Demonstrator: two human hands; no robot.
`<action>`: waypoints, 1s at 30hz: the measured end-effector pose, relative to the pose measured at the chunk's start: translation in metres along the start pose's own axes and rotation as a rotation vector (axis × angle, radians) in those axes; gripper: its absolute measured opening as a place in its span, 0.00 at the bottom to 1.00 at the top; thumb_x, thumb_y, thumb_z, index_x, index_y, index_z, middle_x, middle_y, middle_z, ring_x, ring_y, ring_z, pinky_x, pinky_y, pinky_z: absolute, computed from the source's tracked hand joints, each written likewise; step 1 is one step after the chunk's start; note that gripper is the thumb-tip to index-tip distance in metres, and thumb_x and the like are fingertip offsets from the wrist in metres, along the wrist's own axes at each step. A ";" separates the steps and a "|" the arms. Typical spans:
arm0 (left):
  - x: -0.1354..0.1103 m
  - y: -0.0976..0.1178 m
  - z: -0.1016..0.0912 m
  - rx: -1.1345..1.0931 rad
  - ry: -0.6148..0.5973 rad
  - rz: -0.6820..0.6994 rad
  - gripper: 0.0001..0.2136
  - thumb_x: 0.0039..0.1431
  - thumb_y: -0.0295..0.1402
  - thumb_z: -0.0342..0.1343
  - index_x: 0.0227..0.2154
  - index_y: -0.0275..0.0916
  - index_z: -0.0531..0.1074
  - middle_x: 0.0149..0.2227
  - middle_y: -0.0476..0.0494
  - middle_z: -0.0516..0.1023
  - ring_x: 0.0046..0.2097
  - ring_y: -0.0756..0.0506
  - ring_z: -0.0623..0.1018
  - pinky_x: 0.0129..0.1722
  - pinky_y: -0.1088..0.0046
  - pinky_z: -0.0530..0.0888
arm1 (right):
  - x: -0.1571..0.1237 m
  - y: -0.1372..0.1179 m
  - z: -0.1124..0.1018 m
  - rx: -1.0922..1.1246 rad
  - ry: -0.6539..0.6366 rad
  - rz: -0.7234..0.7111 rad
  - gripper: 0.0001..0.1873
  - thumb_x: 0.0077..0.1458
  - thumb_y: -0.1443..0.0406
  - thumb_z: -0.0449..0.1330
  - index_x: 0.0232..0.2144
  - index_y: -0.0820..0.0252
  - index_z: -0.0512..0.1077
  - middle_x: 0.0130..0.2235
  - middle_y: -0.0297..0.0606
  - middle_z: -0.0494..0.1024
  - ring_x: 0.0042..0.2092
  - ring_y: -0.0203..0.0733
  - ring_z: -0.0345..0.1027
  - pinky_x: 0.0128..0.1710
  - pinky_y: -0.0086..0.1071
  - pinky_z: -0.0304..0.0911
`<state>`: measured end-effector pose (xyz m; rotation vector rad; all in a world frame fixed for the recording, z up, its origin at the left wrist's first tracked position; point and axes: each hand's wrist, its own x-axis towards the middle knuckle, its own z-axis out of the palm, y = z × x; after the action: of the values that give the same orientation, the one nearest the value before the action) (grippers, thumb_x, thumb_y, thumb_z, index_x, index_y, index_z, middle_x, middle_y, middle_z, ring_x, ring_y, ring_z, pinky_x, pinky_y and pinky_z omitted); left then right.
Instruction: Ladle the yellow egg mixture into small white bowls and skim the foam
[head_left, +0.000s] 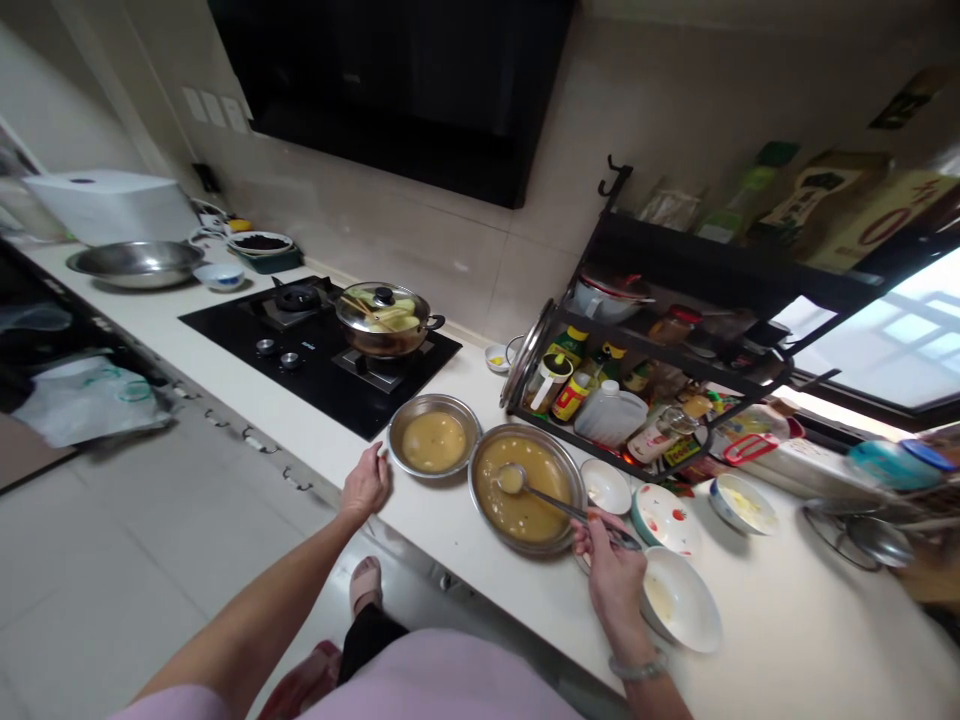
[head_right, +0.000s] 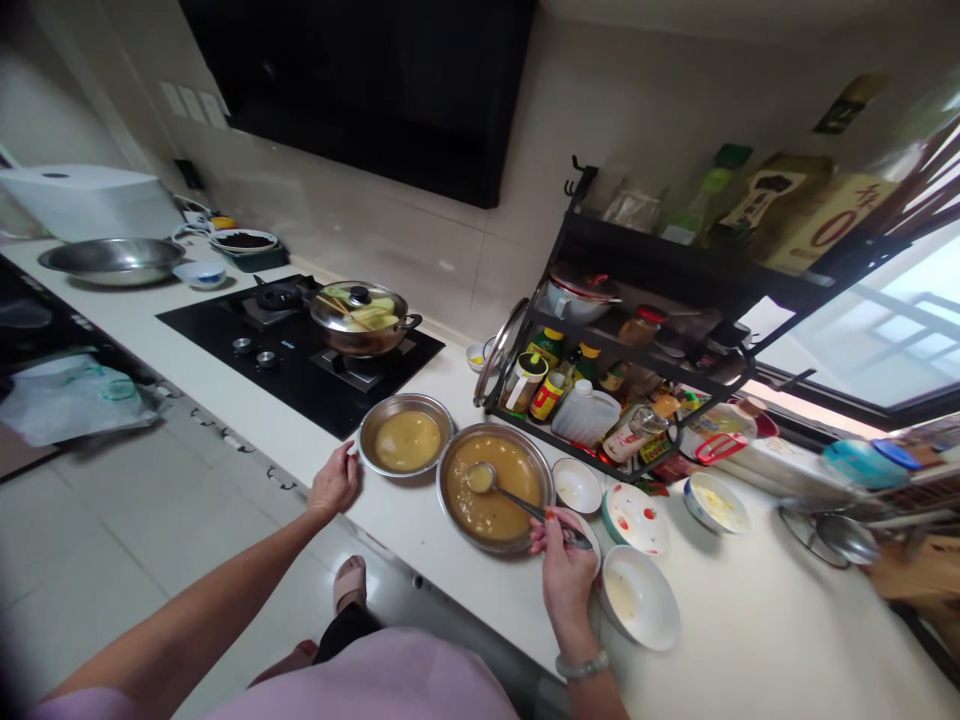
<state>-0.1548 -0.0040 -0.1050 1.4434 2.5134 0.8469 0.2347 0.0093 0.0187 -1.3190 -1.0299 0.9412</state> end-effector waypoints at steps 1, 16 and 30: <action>0.000 0.000 0.000 -0.001 0.000 -0.001 0.20 0.65 0.35 0.40 0.57 0.37 0.63 0.56 0.35 0.71 0.46 0.40 0.78 0.48 0.61 0.73 | 0.000 -0.002 0.001 0.010 -0.001 0.011 0.24 0.44 0.50 0.67 0.34 0.63 0.73 0.21 0.37 0.76 0.21 0.40 0.69 0.19 0.31 0.65; -0.001 0.003 -0.003 0.007 -0.019 -0.006 0.20 0.65 0.35 0.39 0.58 0.35 0.61 0.56 0.35 0.71 0.48 0.40 0.78 0.48 0.62 0.73 | 0.007 -0.025 0.049 0.173 -0.065 0.065 0.21 0.43 0.55 0.68 0.35 0.61 0.70 0.23 0.35 0.77 0.22 0.39 0.69 0.19 0.29 0.63; -0.001 0.000 0.000 -0.003 0.009 0.020 0.20 0.65 0.34 0.39 0.57 0.35 0.62 0.56 0.35 0.71 0.48 0.41 0.78 0.47 0.63 0.73 | -0.004 -0.007 0.092 -0.073 -0.491 -0.549 0.10 0.60 0.64 0.55 0.39 0.57 0.76 0.33 0.39 0.76 0.27 0.36 0.70 0.26 0.30 0.70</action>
<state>-0.1540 -0.0050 -0.1053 1.4701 2.5065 0.8620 0.1455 0.0326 0.0232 -0.7948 -1.7108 0.8155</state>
